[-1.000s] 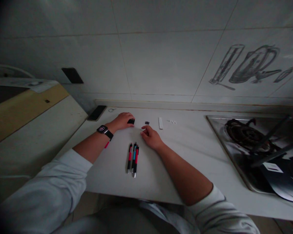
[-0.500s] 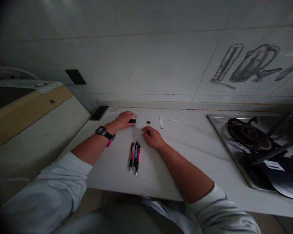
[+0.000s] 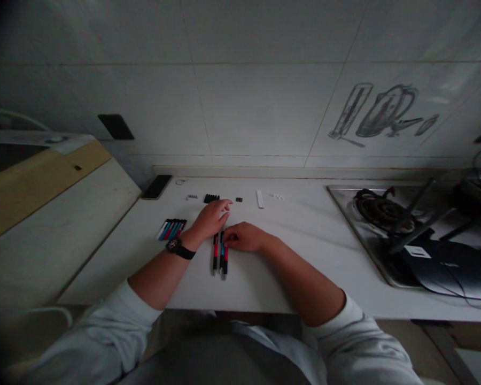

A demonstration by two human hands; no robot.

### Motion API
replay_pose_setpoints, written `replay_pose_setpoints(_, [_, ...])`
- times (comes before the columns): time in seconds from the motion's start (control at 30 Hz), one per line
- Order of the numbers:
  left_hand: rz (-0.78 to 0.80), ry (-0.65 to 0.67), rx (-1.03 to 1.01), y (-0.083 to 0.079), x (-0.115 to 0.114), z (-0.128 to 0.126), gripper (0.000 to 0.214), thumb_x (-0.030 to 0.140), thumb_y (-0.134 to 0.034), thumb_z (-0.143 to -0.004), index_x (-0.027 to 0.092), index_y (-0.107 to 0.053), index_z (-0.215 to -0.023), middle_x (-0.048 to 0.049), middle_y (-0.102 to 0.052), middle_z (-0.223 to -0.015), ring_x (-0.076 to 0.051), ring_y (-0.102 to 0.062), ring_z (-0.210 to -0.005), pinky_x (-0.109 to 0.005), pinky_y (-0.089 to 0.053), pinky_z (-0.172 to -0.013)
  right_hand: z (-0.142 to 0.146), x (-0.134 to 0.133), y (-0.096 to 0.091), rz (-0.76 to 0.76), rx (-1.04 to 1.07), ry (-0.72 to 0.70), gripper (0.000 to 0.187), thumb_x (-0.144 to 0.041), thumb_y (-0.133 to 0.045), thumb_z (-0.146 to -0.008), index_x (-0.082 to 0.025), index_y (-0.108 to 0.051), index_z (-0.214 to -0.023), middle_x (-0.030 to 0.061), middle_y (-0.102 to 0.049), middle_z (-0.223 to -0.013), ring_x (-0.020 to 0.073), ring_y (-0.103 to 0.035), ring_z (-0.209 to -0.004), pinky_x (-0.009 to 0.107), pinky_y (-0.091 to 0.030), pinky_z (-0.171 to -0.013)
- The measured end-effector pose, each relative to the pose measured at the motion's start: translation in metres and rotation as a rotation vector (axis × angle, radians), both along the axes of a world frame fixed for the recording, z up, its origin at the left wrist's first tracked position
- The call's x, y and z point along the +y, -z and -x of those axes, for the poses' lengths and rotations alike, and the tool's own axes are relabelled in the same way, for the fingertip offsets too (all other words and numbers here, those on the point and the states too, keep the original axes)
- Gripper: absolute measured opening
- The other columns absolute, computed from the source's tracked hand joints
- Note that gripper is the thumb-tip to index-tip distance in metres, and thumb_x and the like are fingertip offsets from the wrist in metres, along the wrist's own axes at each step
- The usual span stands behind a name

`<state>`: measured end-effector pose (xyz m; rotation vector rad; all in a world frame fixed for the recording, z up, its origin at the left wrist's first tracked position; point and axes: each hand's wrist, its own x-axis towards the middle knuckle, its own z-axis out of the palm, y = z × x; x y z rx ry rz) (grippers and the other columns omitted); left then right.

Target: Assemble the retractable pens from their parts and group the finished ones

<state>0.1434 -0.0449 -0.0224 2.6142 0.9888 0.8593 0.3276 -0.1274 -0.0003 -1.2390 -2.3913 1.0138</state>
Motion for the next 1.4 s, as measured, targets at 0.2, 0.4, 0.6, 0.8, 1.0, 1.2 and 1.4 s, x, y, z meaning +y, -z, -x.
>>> replay_pose_setpoints(0.2, [-0.033,0.069,0.154,0.008,0.002,0.008,0.044,0.017,-0.06,-0.096,0.022,-0.051,-0.14,-0.007,-0.07,-0.111,-0.023,-0.065,-0.104,-0.04,-0.052,-0.097,0.005,-0.005,-0.01,-0.068,-0.14,-0.078,0.009,-0.021,-0.062,-0.091,-0.02,-0.07,-0.094,0.0004,-0.068,-0.084,0.0138,-0.056,-0.072,0.025,-0.037,-0.069])
replay_pose_setpoints(0.4, [-0.017,0.032,0.215,0.005,-0.003,0.008,0.049,0.019,-0.057,-0.098,0.021,-0.047,-0.146,-0.009,-0.07,-0.112,-0.024,-0.066,-0.104,-0.039,-0.052,-0.096,0.009,-0.008,-0.006,-0.164,-0.296,-0.008,0.009,-0.03,-0.062,-0.093,-0.024,-0.069,-0.092,0.0031,-0.071,-0.087,0.019,-0.063,-0.078,0.028,-0.036,-0.069])
replay_pose_setpoints(0.6, [0.032,0.036,0.263,0.004,-0.006,0.007,0.037,0.026,-0.054,-0.102,0.02,-0.054,-0.138,-0.0117,-0.069,-0.119,-0.023,-0.068,-0.103,-0.037,-0.054,-0.091,0.009,-0.009,-0.002,-0.215,-0.429,0.242,0.018,-0.04,-0.068,-0.088,-0.023,-0.068,-0.094,0.0093,-0.075,-0.092,0.0247,-0.067,-0.08,0.031,-0.039,-0.066])
replay_pose_setpoints(0.8, [0.046,0.062,0.266,0.001,-0.008,0.006,0.021,0.029,-0.054,-0.102,0.02,-0.065,-0.118,-0.0094,-0.07,-0.112,-0.022,-0.068,-0.1,-0.035,-0.053,-0.091,0.011,-0.01,-0.004,-0.208,-0.489,0.416,0.033,-0.024,-0.057,-0.09,-0.017,-0.061,-0.122,0.0163,-0.074,-0.108,0.0271,-0.069,-0.091,0.034,-0.045,-0.074])
replay_pose_setpoints(1.0, [0.007,0.008,0.4,-0.004,-0.018,0.001,0.025,0.038,-0.054,-0.102,0.019,-0.067,-0.091,-0.0086,-0.069,-0.095,-0.023,-0.067,-0.088,-0.034,-0.051,-0.077,0.006,-0.007,-0.003,-0.242,-0.508,0.536,0.029,-0.023,-0.05,-0.095,-0.016,-0.061,-0.122,0.0175,-0.072,-0.114,0.0283,-0.069,-0.095,0.035,-0.046,-0.076])
replay_pose_setpoints(1.2, [0.024,-0.025,0.442,0.0,-0.021,-0.005,0.024,0.038,-0.057,-0.1,0.019,-0.068,-0.089,-0.0093,-0.07,-0.093,-0.024,-0.068,-0.088,-0.035,-0.052,-0.078,0.002,-0.003,0.002,-0.231,-0.536,0.519,0.021,-0.023,-0.054,-0.094,-0.017,-0.067,-0.111,0.0177,-0.071,-0.111,0.0286,-0.069,-0.094,0.035,-0.046,-0.075])
replay_pose_setpoints(1.4, [0.05,0.003,0.459,-0.002,-0.03,-0.014,0.026,0.032,-0.053,-0.101,0.017,-0.072,-0.092,-0.0125,-0.072,-0.094,-0.026,-0.071,-0.088,-0.037,-0.054,-0.079,-0.004,0.004,0.003,-0.29,-0.417,0.619,0.024,-0.023,-0.053,-0.096,-0.018,-0.066,-0.115,0.0147,-0.069,-0.114,0.025,-0.068,-0.092,0.033,-0.046,-0.077])
